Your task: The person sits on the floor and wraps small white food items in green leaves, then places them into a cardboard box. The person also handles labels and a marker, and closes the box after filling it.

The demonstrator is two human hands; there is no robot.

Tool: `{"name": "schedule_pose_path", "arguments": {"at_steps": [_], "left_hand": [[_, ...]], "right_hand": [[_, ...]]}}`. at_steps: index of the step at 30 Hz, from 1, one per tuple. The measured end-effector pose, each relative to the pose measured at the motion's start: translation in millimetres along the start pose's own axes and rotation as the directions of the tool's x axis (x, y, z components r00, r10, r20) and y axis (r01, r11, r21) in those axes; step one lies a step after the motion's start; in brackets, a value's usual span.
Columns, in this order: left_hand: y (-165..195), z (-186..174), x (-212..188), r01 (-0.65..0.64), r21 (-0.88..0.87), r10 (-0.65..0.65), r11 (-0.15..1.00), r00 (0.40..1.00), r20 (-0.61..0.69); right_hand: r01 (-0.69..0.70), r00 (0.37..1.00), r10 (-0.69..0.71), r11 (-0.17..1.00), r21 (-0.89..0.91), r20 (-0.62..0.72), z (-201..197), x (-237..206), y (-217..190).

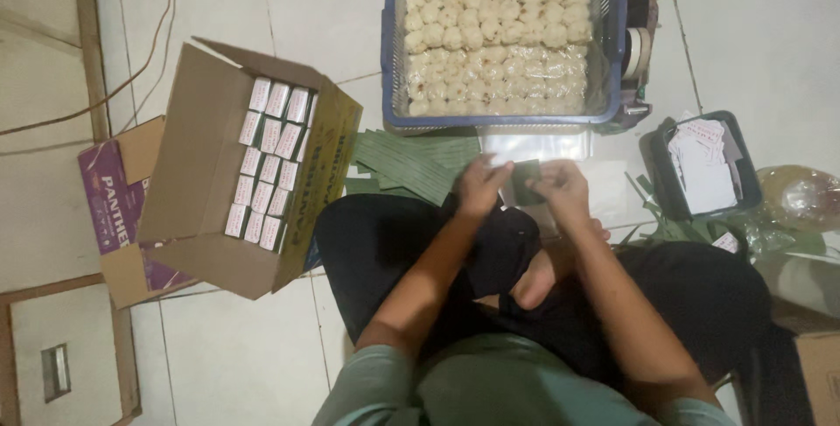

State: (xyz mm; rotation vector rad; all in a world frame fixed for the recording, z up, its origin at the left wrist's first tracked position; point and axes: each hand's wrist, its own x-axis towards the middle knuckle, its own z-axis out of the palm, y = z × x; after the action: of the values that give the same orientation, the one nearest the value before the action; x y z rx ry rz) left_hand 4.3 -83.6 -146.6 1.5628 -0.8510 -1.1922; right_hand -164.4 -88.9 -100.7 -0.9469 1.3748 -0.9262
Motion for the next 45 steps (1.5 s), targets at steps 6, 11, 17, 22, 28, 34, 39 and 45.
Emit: {"name": "schedule_pose_path", "arguments": {"at_steps": [6, 11, 17, 22, 28, 34, 39, 45], "left_hand": [[26.7, 7.2, 60.7, -0.274, 0.822, 0.515, 0.498, 0.857, -0.026], [28.9, 12.6, 79.5, 0.009, 0.756, 0.051, 0.655, 0.997, -0.056], [18.2, 1.1, 72.1, -0.067, 0.628, 0.199, 0.775, 0.970, -0.142], [35.9, -14.6, 59.6, -0.058, 0.724, 0.119, 0.687, 0.992, -0.033], [52.5, -60.4, 18.9, -0.095, 0.502, 0.246, 0.860, 0.938, -0.244], [67.3, -136.2, -2.6, 0.113, -0.626, -0.095, 0.772, 0.993, 0.063], [76.7, -117.7, -49.3, 0.294, -0.799, 0.223, 0.524, 0.859, 0.462], [119.0, -70.5, -96.5, 0.377, -0.862, 0.302, 0.338, 0.824, 0.479]], "right_hand": [[0.029, 0.995, -0.037, 0.996, -0.084, -0.093, -9.5, 56.1, -15.0], [0.058, 0.993, -0.072, 0.986, -0.156, -0.091, 0.8, 63.4, -28.0], [0.124, 0.968, -0.190, 0.928, -0.352, -0.162, 12.3, 55.0, -37.5], [0.150, 0.960, -0.235, 0.893, -0.424, -0.154, 22.5, 52.2, -34.8], [0.098, 0.961, -0.210, 0.870, -0.483, -0.183, 24.9, 57.8, -27.8], [0.055, 0.987, -0.084, 0.977, -0.205, -0.138, 20.8, 32.5, -41.5], [0.146, 0.983, -0.169, 0.957, 0.249, 0.074, 35.7, -34.6, -65.2], [0.268, 0.950, -0.303, 0.913, 0.309, 0.072, 36.0, -84.3, -85.9]]}}
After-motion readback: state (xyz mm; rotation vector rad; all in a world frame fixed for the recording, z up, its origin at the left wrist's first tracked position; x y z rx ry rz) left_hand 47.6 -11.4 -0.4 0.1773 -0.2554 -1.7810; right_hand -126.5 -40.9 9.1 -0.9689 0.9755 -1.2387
